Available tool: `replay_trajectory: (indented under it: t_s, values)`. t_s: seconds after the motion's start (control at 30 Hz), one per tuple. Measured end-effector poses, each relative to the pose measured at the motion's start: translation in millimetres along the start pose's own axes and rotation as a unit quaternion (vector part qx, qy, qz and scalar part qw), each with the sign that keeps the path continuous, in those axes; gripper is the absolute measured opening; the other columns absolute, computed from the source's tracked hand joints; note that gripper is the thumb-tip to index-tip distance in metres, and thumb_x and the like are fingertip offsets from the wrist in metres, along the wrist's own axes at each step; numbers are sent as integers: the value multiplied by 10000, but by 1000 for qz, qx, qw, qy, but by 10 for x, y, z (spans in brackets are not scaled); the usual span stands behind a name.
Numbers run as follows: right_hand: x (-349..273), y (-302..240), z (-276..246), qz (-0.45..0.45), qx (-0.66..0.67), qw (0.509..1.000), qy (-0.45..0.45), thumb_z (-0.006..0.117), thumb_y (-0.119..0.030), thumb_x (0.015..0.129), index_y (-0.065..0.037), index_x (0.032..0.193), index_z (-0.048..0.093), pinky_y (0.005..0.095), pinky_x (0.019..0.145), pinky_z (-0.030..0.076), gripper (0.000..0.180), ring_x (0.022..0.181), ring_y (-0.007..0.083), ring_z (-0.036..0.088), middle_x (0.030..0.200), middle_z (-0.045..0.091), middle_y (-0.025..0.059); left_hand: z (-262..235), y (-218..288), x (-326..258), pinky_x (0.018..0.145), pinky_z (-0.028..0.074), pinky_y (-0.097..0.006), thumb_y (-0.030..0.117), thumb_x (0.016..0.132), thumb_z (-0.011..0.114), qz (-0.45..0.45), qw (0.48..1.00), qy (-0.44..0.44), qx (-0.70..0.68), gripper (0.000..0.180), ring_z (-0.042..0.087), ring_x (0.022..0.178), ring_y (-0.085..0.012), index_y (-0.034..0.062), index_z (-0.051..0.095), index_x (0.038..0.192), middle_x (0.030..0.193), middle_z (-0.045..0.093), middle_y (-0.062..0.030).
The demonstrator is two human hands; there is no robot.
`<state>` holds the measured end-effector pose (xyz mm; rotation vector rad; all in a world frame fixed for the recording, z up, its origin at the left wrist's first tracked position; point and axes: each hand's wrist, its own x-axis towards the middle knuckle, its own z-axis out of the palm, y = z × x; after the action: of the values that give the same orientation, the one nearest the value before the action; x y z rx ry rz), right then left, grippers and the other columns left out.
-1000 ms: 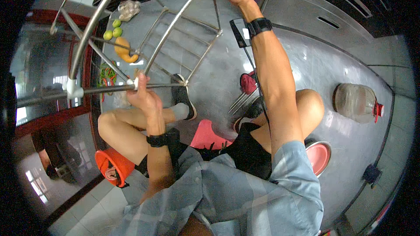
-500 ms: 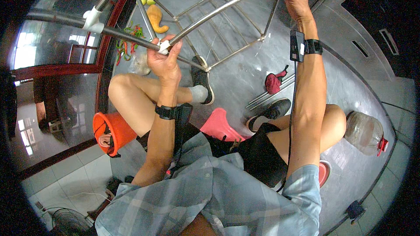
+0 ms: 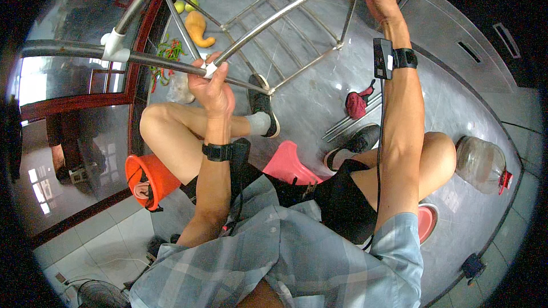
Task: The person assembles a metal drying rack by fitting metal tubes into plastic joints and wiping the rods with a cloth.
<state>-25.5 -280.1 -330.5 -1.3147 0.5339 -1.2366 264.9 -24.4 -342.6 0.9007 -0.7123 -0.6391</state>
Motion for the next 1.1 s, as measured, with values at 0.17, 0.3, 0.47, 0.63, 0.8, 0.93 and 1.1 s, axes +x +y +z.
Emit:
replay_trajectory:
  t_s: [0.17,0.3,0.47,0.63,0.8,0.93,1.1]
  values:
    - [-44,18,-4,10,1,1000,10,784,-16,737,-69,1083,585,214,695,434,403,780,73,524,868,541,-44,40,21,-68,927,465,-356,-96,750,721,-12,1000,-9,-4,456,603,1022,-234,54,488,1112,1073,632,-195]
    - [-54,29,-9,25,-10,1000,8,784,-6,727,-77,1079,589,214,698,427,409,769,71,521,855,541,-51,29,-3,-110,857,495,-303,-70,742,759,-14,1000,2,-17,425,618,936,-187,35,512,1071,1027,652,-172]
    - [-59,21,44,22,-12,1000,7,786,1,720,-80,1071,593,214,697,424,409,772,69,519,856,540,-57,30,-12,-127,828,489,-287,-50,742,765,-2,1000,20,5,358,611,904,-170,17,550,1021,994,661,-158]
    - [-58,28,-2,12,-16,1000,4,791,-5,715,-76,1061,593,212,708,420,405,792,66,515,858,536,-56,38,1,-136,878,467,-324,-77,765,706,-10,998,14,52,324,602,923,-186,68,529,995,1004,653,-140]
    - [-57,42,-12,13,-10,1000,9,795,-13,715,-75,1066,593,215,716,420,410,799,69,514,862,535,-53,57,-14,-130,870,471,-321,-55,776,719,10,1000,12,26,317,603,916,-185,66,531,1001,1003,652,-141]
    - [-64,45,14,5,-5,1000,12,798,-23,715,-76,1071,595,218,731,417,413,819,74,511,876,535,-50,69,-18,-122,712,495,-241,-35,752,781,19,1000,22,5,359,592,793,-121,30,539,1010,975,659,-133]
    - [-96,20,33,12,-1,1000,22,792,-26,720,-71,1091,590,221,743,413,425,830,77,509,884,532,-48,183,15,-152,690,495,-227,-54,741,786,26,998,33,41,366,588,789,-110,16,558,1020,928,647,-101]
